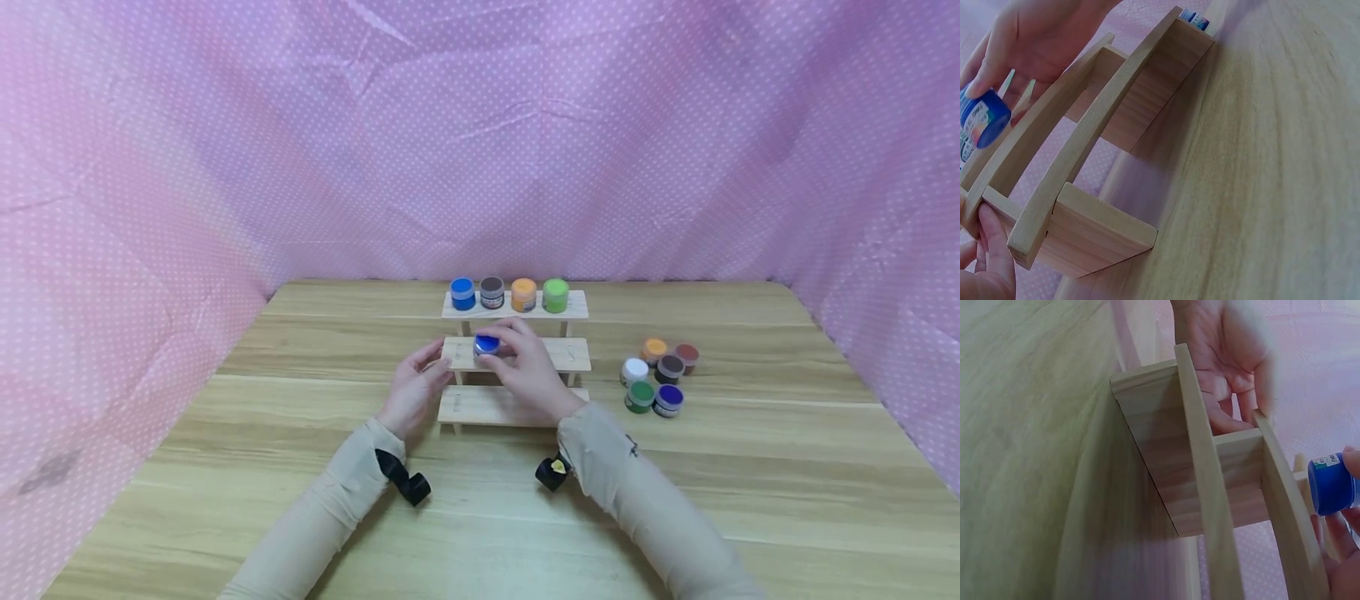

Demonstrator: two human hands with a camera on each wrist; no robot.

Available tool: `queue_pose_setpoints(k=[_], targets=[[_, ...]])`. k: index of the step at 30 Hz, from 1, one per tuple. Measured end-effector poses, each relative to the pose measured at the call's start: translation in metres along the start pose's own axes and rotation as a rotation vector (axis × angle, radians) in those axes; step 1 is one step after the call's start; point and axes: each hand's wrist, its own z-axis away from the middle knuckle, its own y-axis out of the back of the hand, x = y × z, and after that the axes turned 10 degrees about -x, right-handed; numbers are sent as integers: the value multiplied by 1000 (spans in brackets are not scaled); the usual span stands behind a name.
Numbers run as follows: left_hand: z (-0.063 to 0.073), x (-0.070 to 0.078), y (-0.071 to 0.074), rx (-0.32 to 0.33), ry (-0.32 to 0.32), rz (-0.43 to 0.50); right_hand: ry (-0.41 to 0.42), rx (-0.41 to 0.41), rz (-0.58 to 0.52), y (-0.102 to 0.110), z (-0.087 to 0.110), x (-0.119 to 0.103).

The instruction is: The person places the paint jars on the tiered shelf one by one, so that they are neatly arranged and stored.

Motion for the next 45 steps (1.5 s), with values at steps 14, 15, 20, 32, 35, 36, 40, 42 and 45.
queue_pose_setpoints(k=[14, 15, 20, 32, 35, 36, 40, 42, 45], targets=[[0, -1, 0, 4, -13, -1, -81, -29, 2, -7, -10, -3], [0, -1, 0, 4, -16, -1, -85, -28, 4, -7, -10, -3], [0, -1, -1, 9, -18, -10, -85, -21, 12, -10, -13, -3], [0, -1, 0, 2, -25, -14, -76, -10, 65, -15, -20, -5], [0, -1, 0, 0, -28, -12, -77, -14, 84, -16, -21, -6], [0, -1, 0, 1, -27, -11, -73, -17, 88, -17, -21, -6], [1, -1, 0, 1, -23, -13, -46, -27, 115, -19, -21, -6], [1, -2, 0, -1, -26, -13, -35, -29, 129, -20, -21, -5], [1, -2, 0, 2, -28, -13, -29, -30, 153, -20, -21, -5]])
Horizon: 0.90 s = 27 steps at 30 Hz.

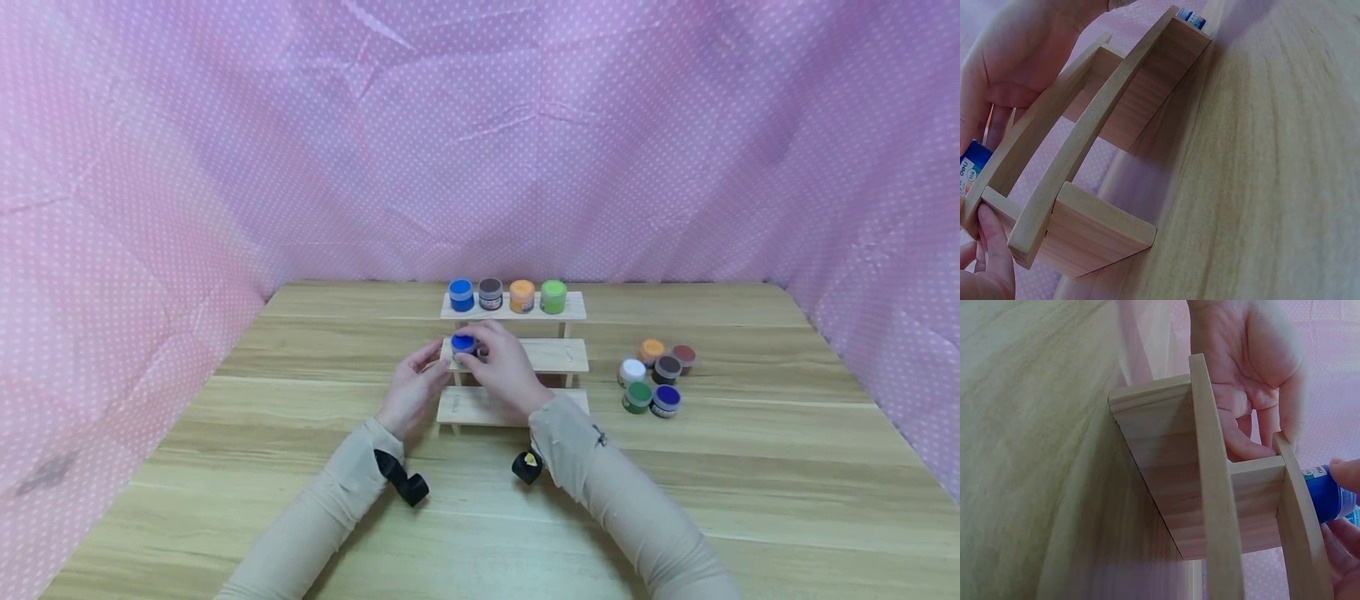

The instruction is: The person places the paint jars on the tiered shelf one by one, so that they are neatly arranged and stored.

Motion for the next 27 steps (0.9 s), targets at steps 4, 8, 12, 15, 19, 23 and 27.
queue_pose_setpoints(k=[4, 8, 12, 15, 19, 23, 27], targets=[[0, -1, 0, 5, 5, 2, -14, -12, 20, -1, 0, 2], [0, 0, -1, 6, 8, 3, -47, -24, 16, 0, 0, 3], [-1, 1, -1, 3, 11, -2, -58, -32, -14, 2, -1, 2], [-1, 2, -1, 3, 11, -3, -46, -33, -34, 6, -1, 0], [-1, 2, -2, 14, 16, 2, -35, -39, -37, 12, 1, -3], [-1, 2, -3, 20, 24, 2, -28, -33, -6, 19, 5, -3], [0, 1, -3, 25, 22, 10, 4, -5, 31, 24, 13, -4]])
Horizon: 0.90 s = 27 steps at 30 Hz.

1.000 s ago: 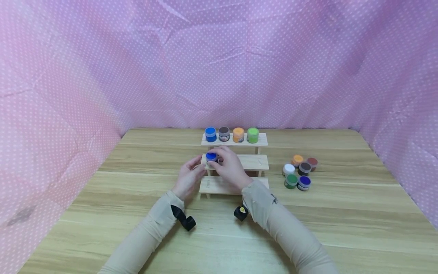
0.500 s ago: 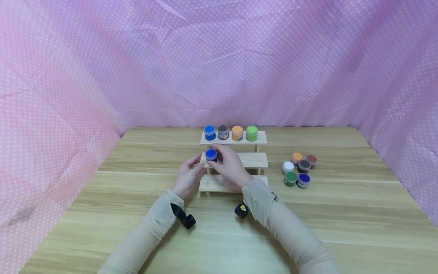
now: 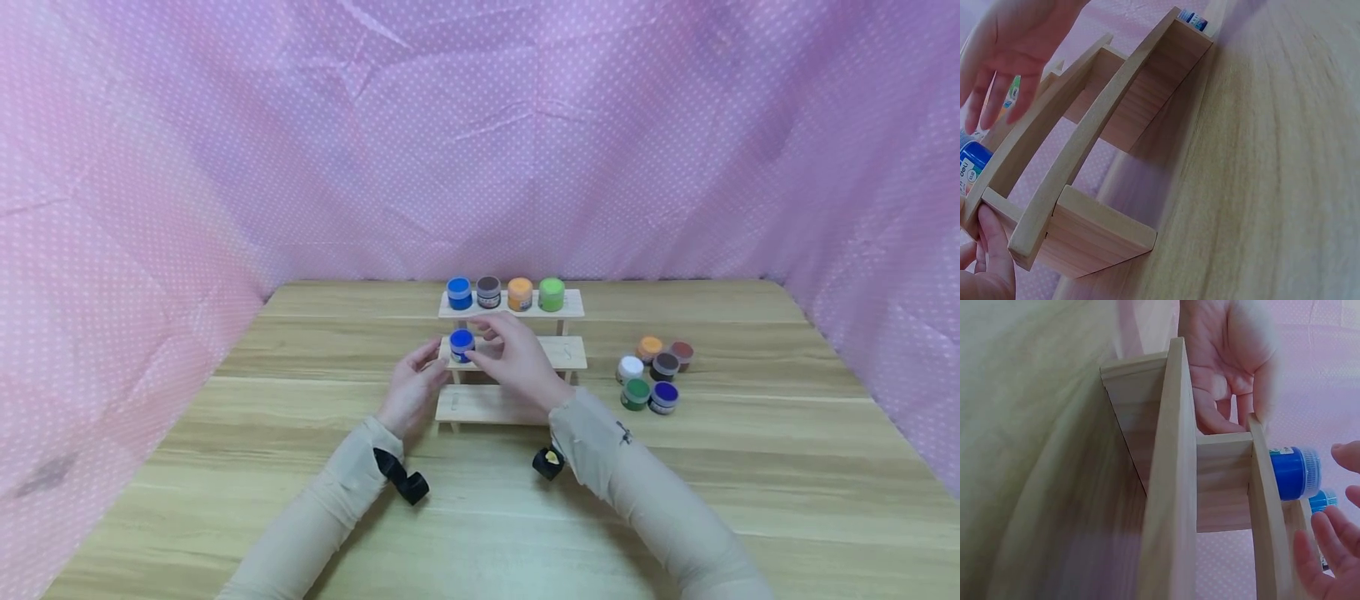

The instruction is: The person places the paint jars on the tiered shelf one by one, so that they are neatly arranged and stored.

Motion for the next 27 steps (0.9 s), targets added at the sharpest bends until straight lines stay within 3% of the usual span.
queue_pose_setpoints(k=[10, 20, 27], targets=[[0, -1, 2, 4, -13, 4, 175, 109, 50, 2, 29, 6], [0, -1, 3, -13, 4, 2, 60, 67, 54, 12, 60, 19], [1, -2, 1, -11, -10, 0, 61, 72, 81, 18, 74, 27]])
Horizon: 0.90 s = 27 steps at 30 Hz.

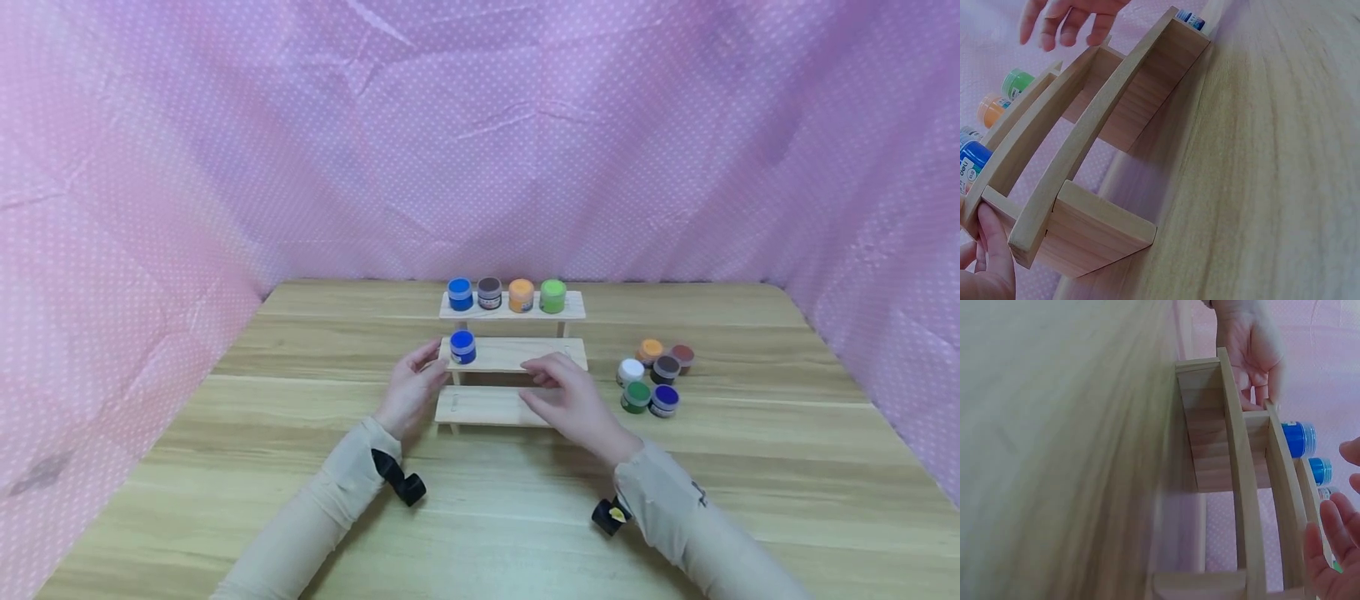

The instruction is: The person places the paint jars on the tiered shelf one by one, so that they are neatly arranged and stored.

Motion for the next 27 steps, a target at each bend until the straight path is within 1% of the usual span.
queue_pose_setpoints(k=[3, 5, 9, 11, 17, 27], targets=[[-2, -1, 2, -8, -1, 2, 16, 7, 20, 1, 5, 5], [-3, -1, 2, -17, -3, 1, 41, 18, 43, 4, 9, 9], [-1, 2, 0, -21, 1, 1, 113, 24, 127, 15, 18, 20], [0, 3, -1, -15, 3, 0, 129, 24, 167, 20, 22, 25], [1, 3, 0, -14, -1, -7, 119, 60, 256, 38, 37, 35], [1, 3, 1, -20, 7, 6, 132, 110, 338, 66, 51, 48]])
